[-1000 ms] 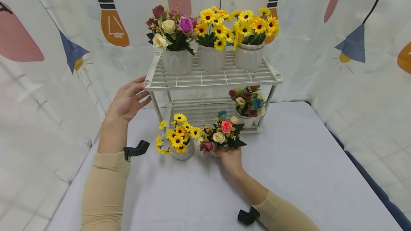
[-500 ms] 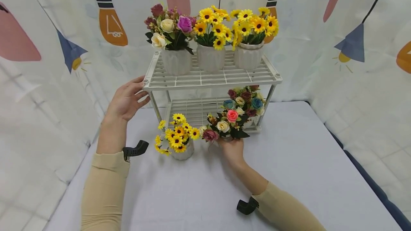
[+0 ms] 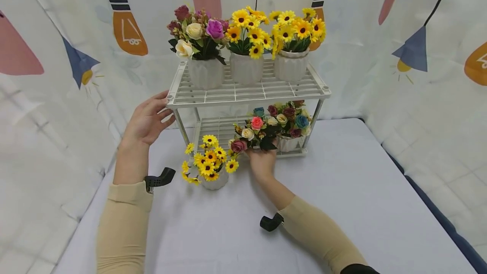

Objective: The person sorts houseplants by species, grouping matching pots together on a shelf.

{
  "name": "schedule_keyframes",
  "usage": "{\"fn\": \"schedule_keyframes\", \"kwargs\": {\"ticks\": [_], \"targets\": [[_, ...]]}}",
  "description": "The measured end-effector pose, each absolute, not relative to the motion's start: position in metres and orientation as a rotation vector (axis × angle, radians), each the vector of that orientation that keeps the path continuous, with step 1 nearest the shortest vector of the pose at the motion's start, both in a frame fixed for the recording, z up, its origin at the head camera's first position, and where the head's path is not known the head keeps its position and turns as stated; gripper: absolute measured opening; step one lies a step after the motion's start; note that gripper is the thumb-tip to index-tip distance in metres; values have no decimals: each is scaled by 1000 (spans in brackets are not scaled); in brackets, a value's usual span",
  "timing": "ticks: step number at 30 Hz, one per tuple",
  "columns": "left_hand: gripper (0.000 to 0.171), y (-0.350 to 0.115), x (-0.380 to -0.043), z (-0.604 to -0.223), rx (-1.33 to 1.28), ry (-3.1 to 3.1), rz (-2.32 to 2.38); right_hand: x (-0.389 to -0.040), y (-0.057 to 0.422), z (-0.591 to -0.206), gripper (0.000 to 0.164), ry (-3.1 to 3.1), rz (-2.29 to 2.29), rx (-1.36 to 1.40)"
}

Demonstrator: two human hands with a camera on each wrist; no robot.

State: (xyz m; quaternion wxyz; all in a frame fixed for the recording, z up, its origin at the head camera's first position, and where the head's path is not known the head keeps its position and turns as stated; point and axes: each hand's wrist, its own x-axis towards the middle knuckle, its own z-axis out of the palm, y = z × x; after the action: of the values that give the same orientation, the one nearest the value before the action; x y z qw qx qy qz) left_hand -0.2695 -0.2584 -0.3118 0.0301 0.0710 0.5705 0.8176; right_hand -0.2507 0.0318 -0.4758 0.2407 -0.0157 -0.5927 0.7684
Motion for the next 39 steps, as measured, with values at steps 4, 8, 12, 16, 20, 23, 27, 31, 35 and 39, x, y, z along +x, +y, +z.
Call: {"fn": "schedule_keyframes", "kwargs": {"ticks": [4,8,12,16,20,23,27,31,35,39], "targets": [[51,-257,-270,-313,215,1772,2513,-260,28,-479,91,-1479,2184,-22],[52,-257,-270,-314,220,1786,2520,-270,27,-482,83,-1594,2045,-66],[52,-258,-270,-314,222,1786,2531,-274,27,-484,81,-1684,1946,-64],[53,-259,-269,-314,212,1775,2537,-272,27,-486,84,-1721,1951,-51],[53,-259,-269,-314,206,1781,2539,-263,31,-484,91,-1812,1956,-101],[52,-258,-269,-313,201,1781,2541,-249,34,-481,94,-1933,1928,-172],[51,-258,-270,-313,207,1780,2543,-228,36,-474,90,-2029,1964,-234],[50,-258,-271,-313,218,1766,2557,-209,38,-472,83,-2066,2024,-162],[49,-258,-271,-314,217,1746,2564,-193,39,-482,77,-2117,1999,-48],[50,-257,-272,-316,217,1752,2559,-181,35,-489,75,-2153,1970,39]]}}
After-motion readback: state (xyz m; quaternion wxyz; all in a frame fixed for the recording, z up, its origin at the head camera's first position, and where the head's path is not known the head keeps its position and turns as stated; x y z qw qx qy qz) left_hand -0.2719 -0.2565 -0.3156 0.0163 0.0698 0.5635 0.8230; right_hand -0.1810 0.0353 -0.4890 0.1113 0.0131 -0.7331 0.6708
